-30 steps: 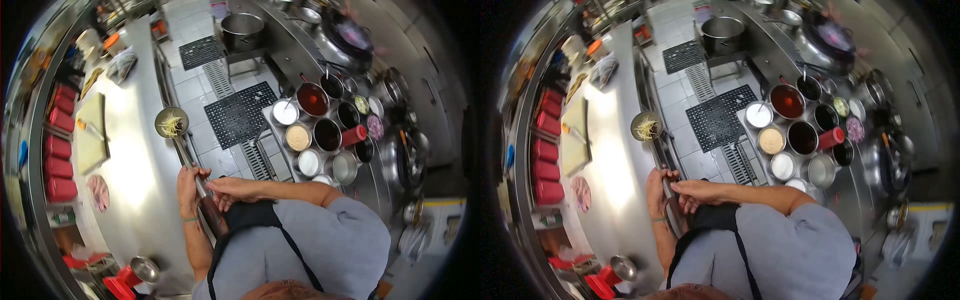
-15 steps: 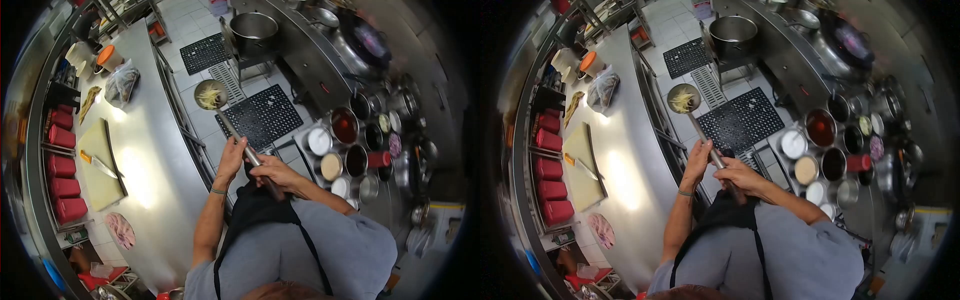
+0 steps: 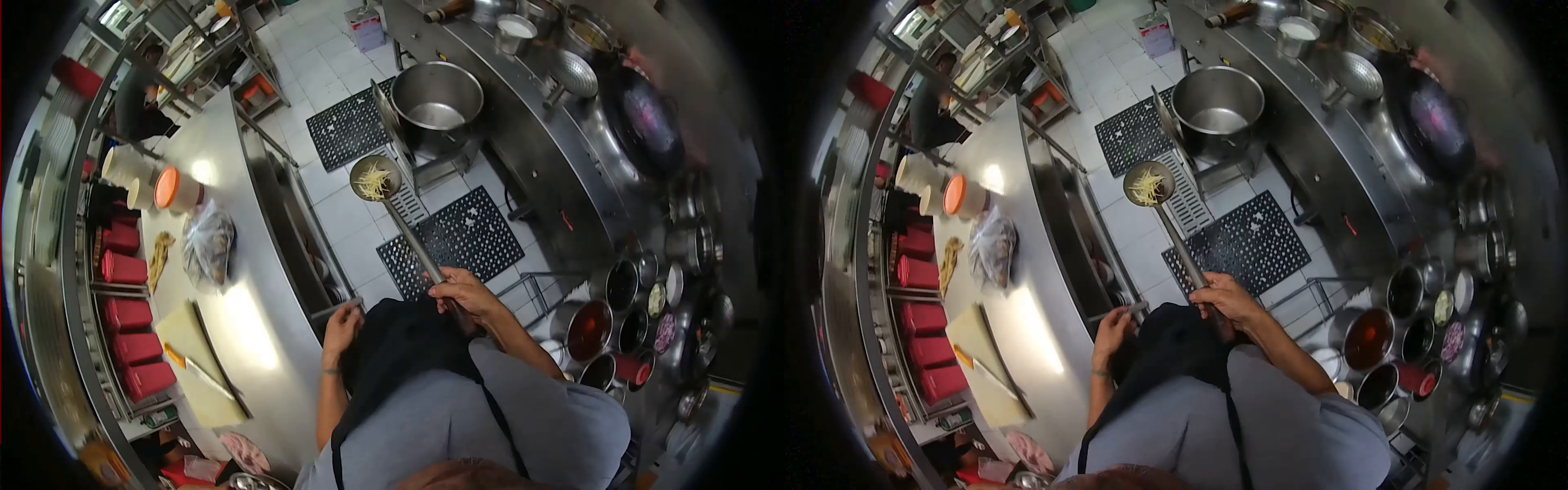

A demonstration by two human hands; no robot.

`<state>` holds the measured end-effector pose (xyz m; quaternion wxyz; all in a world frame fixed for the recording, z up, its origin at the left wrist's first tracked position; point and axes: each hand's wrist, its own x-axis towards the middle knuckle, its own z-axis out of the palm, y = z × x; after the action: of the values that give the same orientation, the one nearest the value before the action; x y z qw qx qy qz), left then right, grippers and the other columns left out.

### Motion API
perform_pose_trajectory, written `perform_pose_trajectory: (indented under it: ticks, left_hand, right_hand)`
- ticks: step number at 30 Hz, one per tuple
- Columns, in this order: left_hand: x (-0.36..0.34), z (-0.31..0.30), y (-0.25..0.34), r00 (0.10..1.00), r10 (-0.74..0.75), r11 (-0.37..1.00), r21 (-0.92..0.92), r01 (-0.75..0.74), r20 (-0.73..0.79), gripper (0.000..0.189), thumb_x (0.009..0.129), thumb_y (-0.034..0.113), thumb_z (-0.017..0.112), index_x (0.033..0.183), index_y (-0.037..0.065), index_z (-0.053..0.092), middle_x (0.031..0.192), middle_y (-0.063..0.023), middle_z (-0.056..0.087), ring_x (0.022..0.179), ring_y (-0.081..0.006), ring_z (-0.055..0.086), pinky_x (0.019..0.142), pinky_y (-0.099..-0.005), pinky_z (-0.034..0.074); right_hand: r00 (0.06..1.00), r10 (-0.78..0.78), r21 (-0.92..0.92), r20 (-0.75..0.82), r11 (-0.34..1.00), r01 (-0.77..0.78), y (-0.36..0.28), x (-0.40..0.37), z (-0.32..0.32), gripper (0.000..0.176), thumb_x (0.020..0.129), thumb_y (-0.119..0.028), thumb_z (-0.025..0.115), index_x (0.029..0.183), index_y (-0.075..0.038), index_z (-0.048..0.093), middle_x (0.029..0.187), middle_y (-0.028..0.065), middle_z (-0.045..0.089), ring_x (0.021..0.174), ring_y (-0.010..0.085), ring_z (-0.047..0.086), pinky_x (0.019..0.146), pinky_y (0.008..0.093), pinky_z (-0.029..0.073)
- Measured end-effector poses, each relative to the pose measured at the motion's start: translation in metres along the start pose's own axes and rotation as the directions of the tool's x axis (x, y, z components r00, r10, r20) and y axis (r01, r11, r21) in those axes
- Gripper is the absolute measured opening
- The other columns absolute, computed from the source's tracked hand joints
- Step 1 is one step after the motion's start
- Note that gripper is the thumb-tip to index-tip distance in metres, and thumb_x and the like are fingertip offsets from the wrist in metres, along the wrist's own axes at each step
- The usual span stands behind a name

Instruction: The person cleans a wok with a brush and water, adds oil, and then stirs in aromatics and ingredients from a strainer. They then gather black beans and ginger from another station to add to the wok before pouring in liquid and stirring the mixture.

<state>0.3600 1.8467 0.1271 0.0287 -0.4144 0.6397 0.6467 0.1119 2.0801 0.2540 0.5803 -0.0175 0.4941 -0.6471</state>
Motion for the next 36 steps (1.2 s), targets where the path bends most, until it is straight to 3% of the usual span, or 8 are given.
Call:
perform_pose_trajectory:
  ticks: [3,11,16,22,31,34,35,36]
  left_hand:
    - [0.021,-0.02,0.023,0.986,-0.143,0.964,-0.237,0.119,-0.087,0.033,0.101,0.021,0.062,0.126,-0.001,0.059,0.086,-0.0059,0.069,0.074,-0.0126,0.066,0.071,-0.0242,0.054]
    - [0.181,-0.104,0.051,0.986,-0.105,0.978,-0.192,0.079,-0.133,0.035,0.1,0.02,0.062,0.126,-0.003,0.058,0.085,-0.0061,0.068,0.073,-0.0118,0.064,0.067,-0.0252,0.052]
    - [0.262,-0.141,0.13,0.984,-0.076,0.946,-0.324,0.021,-0.159,0.037,0.101,0.02,0.061,0.129,-0.003,0.056,0.087,-0.0067,0.069,0.075,-0.0117,0.064,0.068,-0.0248,0.052]
    - [0.308,-0.168,0.22,0.997,-0.013,0.903,-0.43,-0.022,-0.077,0.041,0.102,0.022,0.06,0.133,-0.002,0.053,0.093,-0.0079,0.07,0.081,-0.0138,0.066,0.075,-0.0266,0.053]
    - [0.425,-0.213,0.326,0.994,-0.012,0.916,-0.401,-0.034,-0.113,0.034,0.104,0.019,0.057,0.131,-0.001,0.055,0.094,-0.0081,0.069,0.083,-0.0147,0.065,0.075,-0.0282,0.053]
    - [0.492,-0.236,0.366,0.994,-0.055,0.926,-0.376,0.015,-0.097,0.032,0.104,0.02,0.056,0.13,0.001,0.055,0.095,-0.0079,0.069,0.082,-0.0147,0.065,0.076,-0.0287,0.054]
    - [0.513,-0.247,0.376,0.993,-0.083,0.927,-0.372,0.046,-0.085,0.032,0.104,0.02,0.056,0.13,0.001,0.055,0.095,-0.0077,0.069,0.083,-0.0145,0.065,0.076,-0.0287,0.054]
    - [0.534,-0.254,0.389,0.993,-0.076,0.952,-0.302,0.044,-0.094,0.032,0.104,0.021,0.057,0.129,0.001,0.056,0.095,-0.0074,0.069,0.083,-0.0142,0.064,0.076,-0.0286,0.054]
  right_hand:
    - [0.999,-0.044,0.02,-0.009,0.999,0.045,-0.055,0.047,-0.004,0.05,0.088,-0.006,0.067,0.133,0.008,0.05,0.078,0.0014,0.061,0.061,0.0096,0.064,0.057,0.0218,0.052]
    - [0.935,-0.326,0.024,-0.14,0.943,0.332,-0.207,0.197,-0.019,0.04,0.088,-0.01,0.066,0.125,0.003,0.059,0.07,0.0012,0.06,0.057,0.0113,0.062,0.056,0.0233,0.051]
    - [0.799,-0.54,-0.081,-0.264,0.838,0.54,-0.334,0.275,-0.028,0.035,0.089,-0.008,0.064,0.121,0.004,0.059,0.067,0.0009,0.059,0.055,0.0136,0.061,0.057,0.0271,0.055]
    - [0.648,-0.676,-0.186,-0.351,0.728,0.66,-0.493,0.363,-0.092,0.015,0.086,-0.017,0.072,0.092,-0.005,0.065,0.069,0.0017,0.062,0.055,0.0117,0.059,0.058,0.0314,0.056]
    - [0.275,-0.763,-0.66,-0.585,0.645,0.387,-0.692,0.52,-0.226,0.017,0.083,-0.002,0.065,0.099,0.0,0.065,0.071,0.0034,0.063,0.057,0.0129,0.061,0.052,0.0286,0.053]
    - [-0.076,-0.864,-0.867,-0.498,0.495,0.047,-0.709,0.596,-0.299,0.025,0.076,-0.011,0.068,0.1,-0.002,0.065,0.073,0.0145,0.069,0.065,0.0247,0.07,0.06,0.0358,0.056]
    - [-0.038,-0.759,-0.759,-0.65,0.647,0.067,-0.706,0.605,-0.298,0.04,0.075,-0.013,0.065,0.115,-0.007,0.067,0.087,0.0233,0.072,0.085,0.0349,0.074,0.078,0.0435,0.057]
    - [-0.103,-0.79,-0.785,-0.605,0.613,-0.093,-0.7,0.618,-0.311,0.043,0.076,-0.012,0.064,0.118,-0.008,0.066,0.09,0.0253,0.071,0.089,0.0375,0.072,0.081,0.0455,0.056]
